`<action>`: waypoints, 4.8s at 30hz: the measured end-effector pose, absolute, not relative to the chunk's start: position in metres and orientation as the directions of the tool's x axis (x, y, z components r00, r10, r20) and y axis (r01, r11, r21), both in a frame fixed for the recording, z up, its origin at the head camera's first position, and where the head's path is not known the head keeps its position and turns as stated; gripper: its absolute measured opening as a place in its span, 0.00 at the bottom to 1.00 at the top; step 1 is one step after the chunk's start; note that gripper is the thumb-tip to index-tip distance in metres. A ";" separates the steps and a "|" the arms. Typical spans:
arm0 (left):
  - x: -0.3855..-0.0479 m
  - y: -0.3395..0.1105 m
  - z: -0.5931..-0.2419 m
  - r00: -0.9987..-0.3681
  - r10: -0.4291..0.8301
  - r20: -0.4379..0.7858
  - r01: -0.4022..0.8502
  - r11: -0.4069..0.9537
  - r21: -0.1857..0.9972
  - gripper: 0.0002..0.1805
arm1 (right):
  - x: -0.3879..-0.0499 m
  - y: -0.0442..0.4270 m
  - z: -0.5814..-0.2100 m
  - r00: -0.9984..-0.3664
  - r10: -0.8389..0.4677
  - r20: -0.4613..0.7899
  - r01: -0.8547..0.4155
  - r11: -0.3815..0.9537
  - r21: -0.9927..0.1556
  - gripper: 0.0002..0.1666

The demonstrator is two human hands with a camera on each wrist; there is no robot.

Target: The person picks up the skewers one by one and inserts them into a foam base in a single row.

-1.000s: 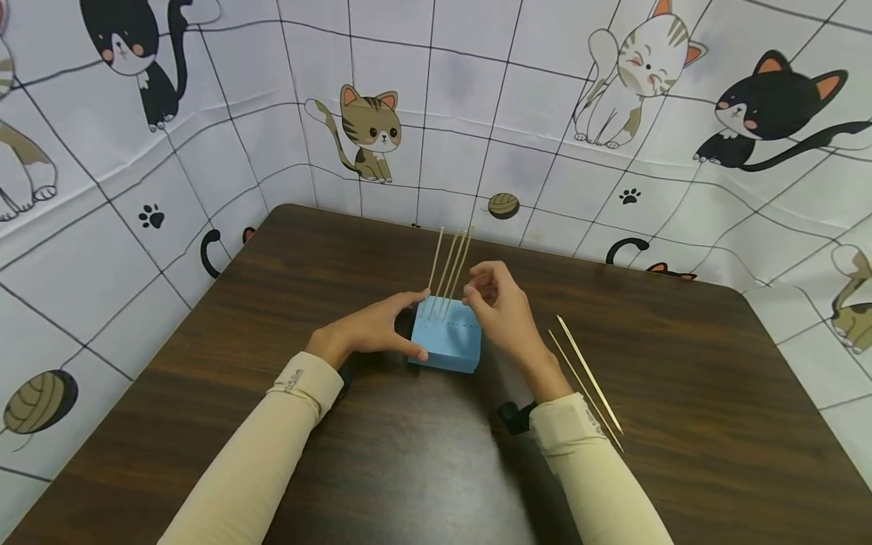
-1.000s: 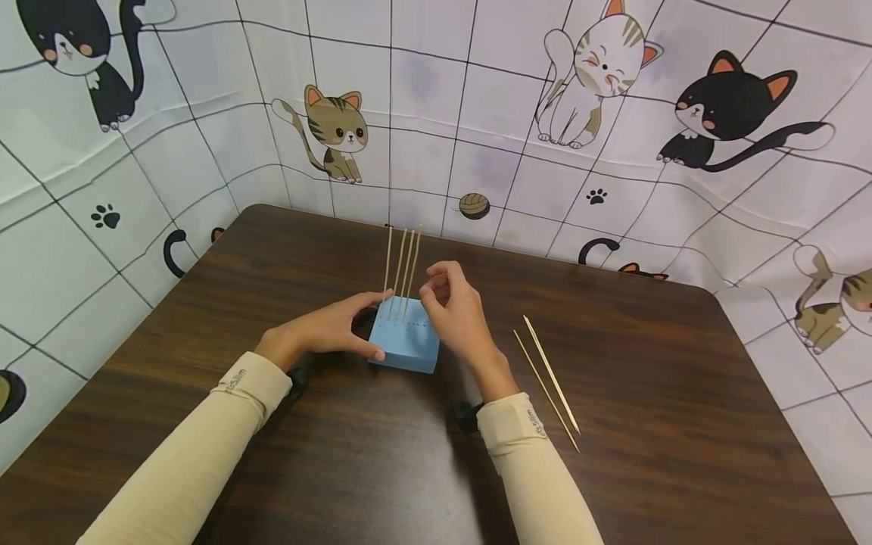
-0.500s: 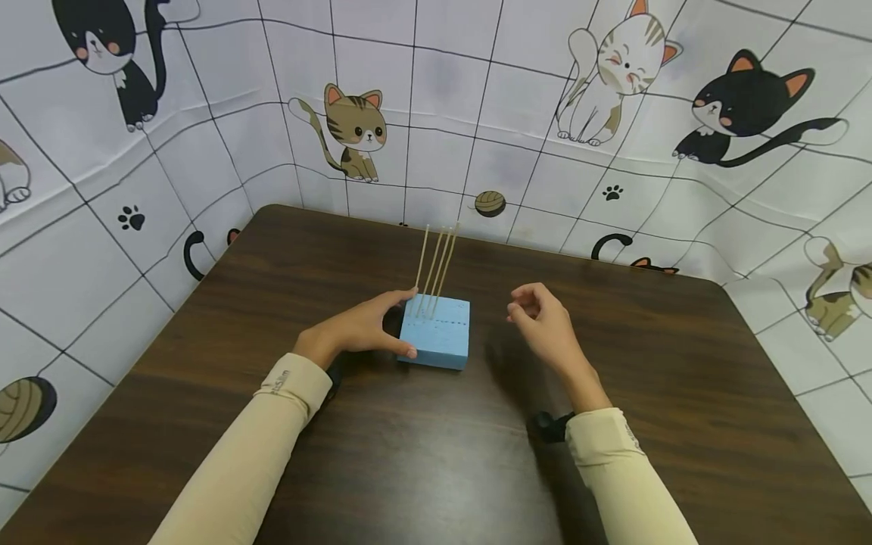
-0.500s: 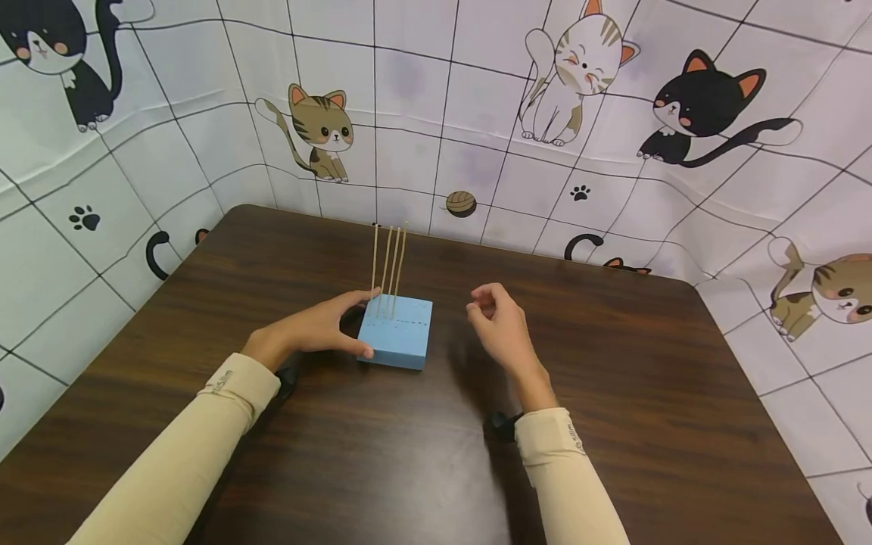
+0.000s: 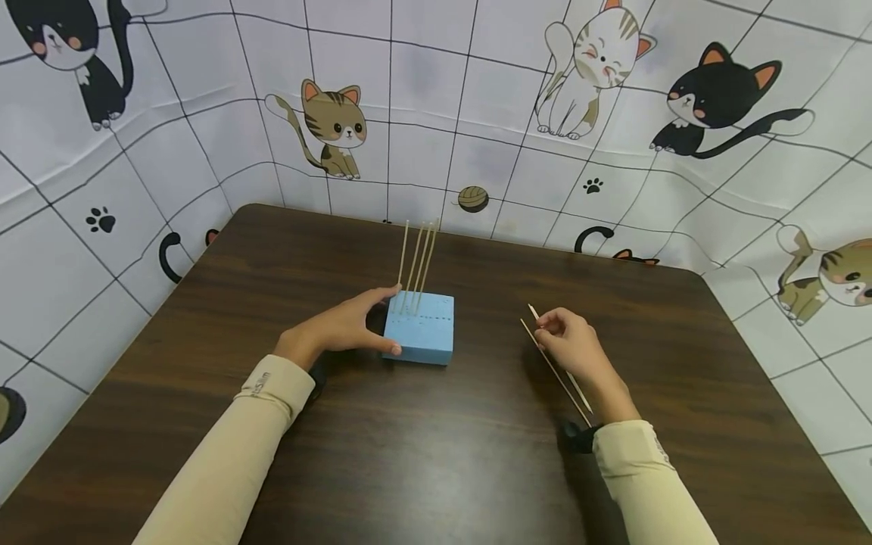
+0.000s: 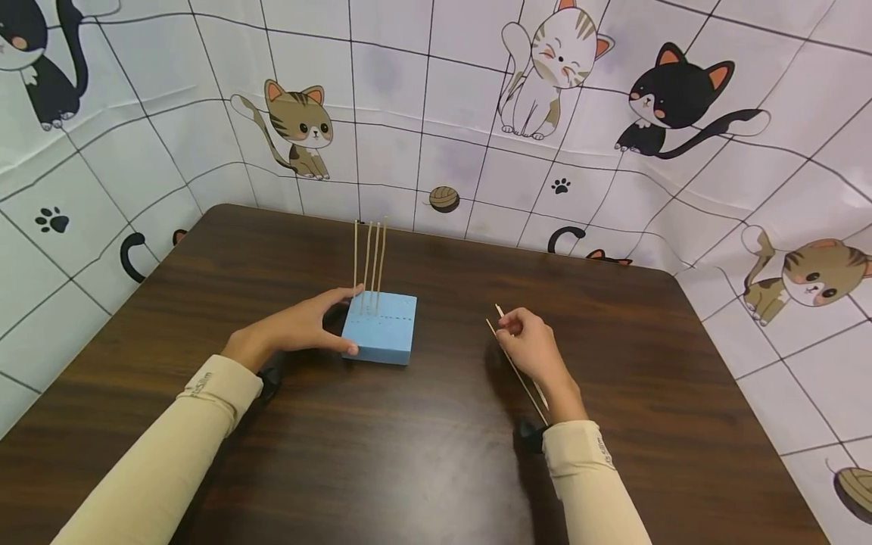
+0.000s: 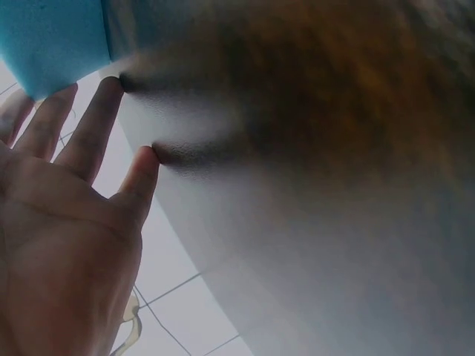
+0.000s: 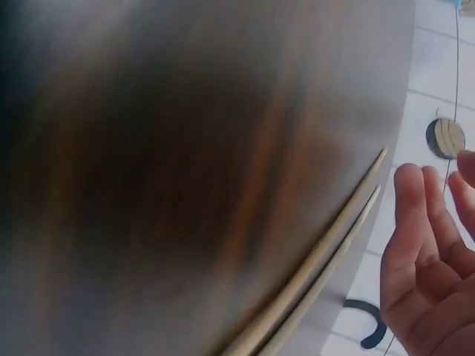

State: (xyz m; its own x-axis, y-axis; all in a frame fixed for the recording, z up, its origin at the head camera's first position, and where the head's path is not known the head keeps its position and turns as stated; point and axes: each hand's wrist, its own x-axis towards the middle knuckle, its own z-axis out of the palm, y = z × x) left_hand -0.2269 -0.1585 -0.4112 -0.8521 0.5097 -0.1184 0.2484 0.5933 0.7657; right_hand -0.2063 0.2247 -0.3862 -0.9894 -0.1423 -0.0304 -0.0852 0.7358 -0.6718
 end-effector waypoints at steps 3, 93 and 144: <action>-0.226 -0.158 -0.410 -0.853 0.507 -0.122 0.239 0.588 0.773 0.62 | -0.203 0.235 -0.388 -0.985 -0.143 -0.091 -0.050 0.758 -0.650 0.12; -0.226 -0.156 -0.407 -0.858 0.498 -0.125 0.250 0.618 0.745 0.61 | -0.225 0.087 -0.329 -0.849 -0.225 0.478 -0.528 0.353 -0.773 0.07; -0.226 -0.149 -0.403 -0.852 0.508 -0.128 0.247 0.605 0.757 0.60 | -0.223 0.082 -0.347 -0.859 -0.283 0.427 -0.510 0.397 -0.763 0.06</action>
